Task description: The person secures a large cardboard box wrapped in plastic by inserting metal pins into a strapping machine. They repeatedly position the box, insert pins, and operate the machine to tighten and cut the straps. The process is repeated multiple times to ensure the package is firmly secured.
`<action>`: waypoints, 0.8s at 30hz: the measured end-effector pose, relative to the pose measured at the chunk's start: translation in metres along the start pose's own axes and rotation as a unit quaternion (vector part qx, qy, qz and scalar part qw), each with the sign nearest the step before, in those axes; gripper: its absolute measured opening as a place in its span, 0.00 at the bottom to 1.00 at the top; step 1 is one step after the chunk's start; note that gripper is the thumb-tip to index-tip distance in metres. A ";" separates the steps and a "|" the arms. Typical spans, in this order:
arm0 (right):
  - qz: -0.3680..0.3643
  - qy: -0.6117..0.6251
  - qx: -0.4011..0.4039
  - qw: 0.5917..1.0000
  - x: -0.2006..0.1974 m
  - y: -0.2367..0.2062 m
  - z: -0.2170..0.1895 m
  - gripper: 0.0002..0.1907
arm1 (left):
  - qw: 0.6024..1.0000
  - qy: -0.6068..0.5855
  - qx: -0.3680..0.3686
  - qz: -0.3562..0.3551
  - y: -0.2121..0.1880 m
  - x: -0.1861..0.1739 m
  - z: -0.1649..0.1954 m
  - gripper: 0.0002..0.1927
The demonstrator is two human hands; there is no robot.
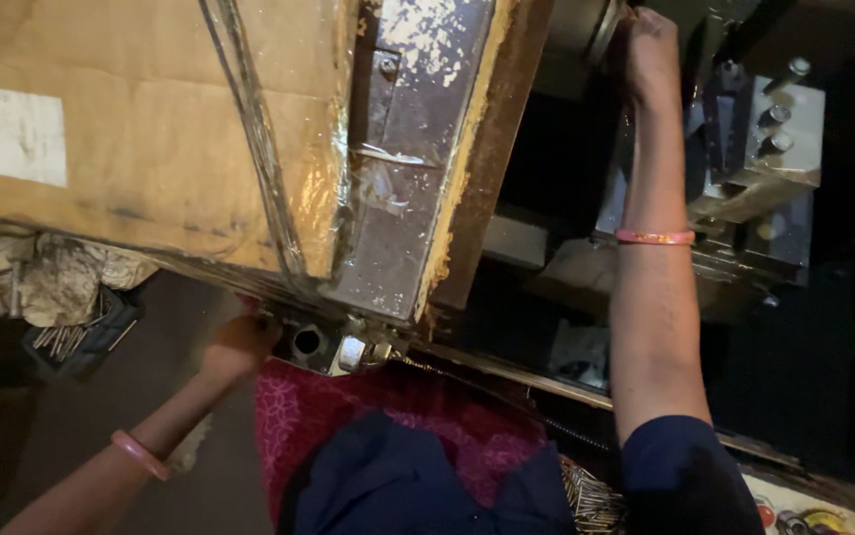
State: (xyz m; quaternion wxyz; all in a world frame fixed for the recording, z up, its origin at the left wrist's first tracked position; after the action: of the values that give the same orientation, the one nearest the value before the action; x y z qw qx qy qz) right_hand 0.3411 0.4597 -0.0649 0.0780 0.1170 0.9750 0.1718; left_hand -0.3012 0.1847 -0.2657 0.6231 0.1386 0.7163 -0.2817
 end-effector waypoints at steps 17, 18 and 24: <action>0.173 -0.245 -0.022 0.954 0.015 -0.055 -0.053 0.17 | 0.964 -0.054 -0.223 0.137 -0.030 -0.072 0.028 0.25; 0.158 -0.241 -0.030 0.957 0.016 -0.063 -0.054 0.16 | 0.959 -0.060 -0.247 0.124 -0.036 -0.080 0.032 0.26; -0.061 -0.304 0.004 0.951 0.032 -0.145 -0.029 0.15 | 0.956 -0.165 -0.222 0.094 -0.043 -0.157 0.089 0.21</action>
State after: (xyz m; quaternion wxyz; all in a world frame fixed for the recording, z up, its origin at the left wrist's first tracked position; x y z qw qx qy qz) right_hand 0.2754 0.3260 -0.0931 0.3803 0.1040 0.9113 0.1190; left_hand -0.2230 0.1229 -0.1096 0.7715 0.0156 0.6316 -0.0747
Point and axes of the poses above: each hand's wrist, its own y-axis towards the middle knuckle, its own x-axis out of the palm, z = x × y, the point moved 4 cm from there along y, towards the middle knuckle, and after that the axes turned 2 degrees about -z, right-handed, at the moved point
